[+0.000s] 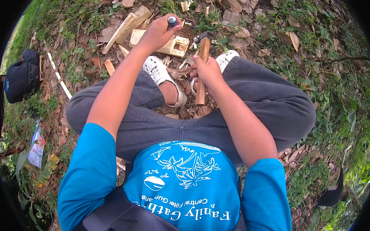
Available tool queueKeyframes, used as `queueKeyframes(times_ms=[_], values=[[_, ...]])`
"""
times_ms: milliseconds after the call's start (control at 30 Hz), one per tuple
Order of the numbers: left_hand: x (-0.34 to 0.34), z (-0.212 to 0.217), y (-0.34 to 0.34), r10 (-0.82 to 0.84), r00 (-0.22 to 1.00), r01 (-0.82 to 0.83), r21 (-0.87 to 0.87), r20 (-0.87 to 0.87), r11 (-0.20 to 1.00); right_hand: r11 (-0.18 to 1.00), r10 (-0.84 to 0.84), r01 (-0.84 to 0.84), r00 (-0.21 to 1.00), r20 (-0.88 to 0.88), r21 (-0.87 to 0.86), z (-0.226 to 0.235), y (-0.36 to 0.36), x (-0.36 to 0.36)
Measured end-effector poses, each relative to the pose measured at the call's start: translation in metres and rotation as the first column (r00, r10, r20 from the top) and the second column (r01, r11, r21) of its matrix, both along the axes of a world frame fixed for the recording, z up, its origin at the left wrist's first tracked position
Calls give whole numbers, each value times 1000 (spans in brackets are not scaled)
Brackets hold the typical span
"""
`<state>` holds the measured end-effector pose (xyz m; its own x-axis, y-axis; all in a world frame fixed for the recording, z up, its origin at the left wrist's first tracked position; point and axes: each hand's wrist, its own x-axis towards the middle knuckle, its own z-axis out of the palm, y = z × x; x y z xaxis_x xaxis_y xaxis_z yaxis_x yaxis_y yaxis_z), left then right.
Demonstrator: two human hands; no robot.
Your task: The person sits cross-legged on the ground and uses a hammer and a chisel to carve a small block of wood. They repeatedly strike the chisel to remove wood shavings and shape the block, occasionally adjusting the wood's position.
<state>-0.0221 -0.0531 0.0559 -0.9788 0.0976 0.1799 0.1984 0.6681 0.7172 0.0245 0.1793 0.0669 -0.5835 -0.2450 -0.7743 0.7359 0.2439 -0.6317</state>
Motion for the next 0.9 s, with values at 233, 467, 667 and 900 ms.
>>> queueKeyframes(times_ms=[233, 467, 667, 900], values=[[0, -4, 0, 4, 1000, -4, -15, -30, 1000, 999, 10, -9, 1000, -14, 34, -1, -1, 1], [3, -3, 3, -14, 996, 15, -10, 88, 1000, 999, 32, -28, 996, -80, 40, 0, -1, 3], [5, -5, 1, -17, 995, 15, 12, 102, 1000, 999, -46, 46, 982, -184, -3, -4, -2, 10], [5, -14, -8, -22, 996, 21, 10, 89, 1000, 971, -145, -41, 686, -713, -237, 65, -9, 8]])
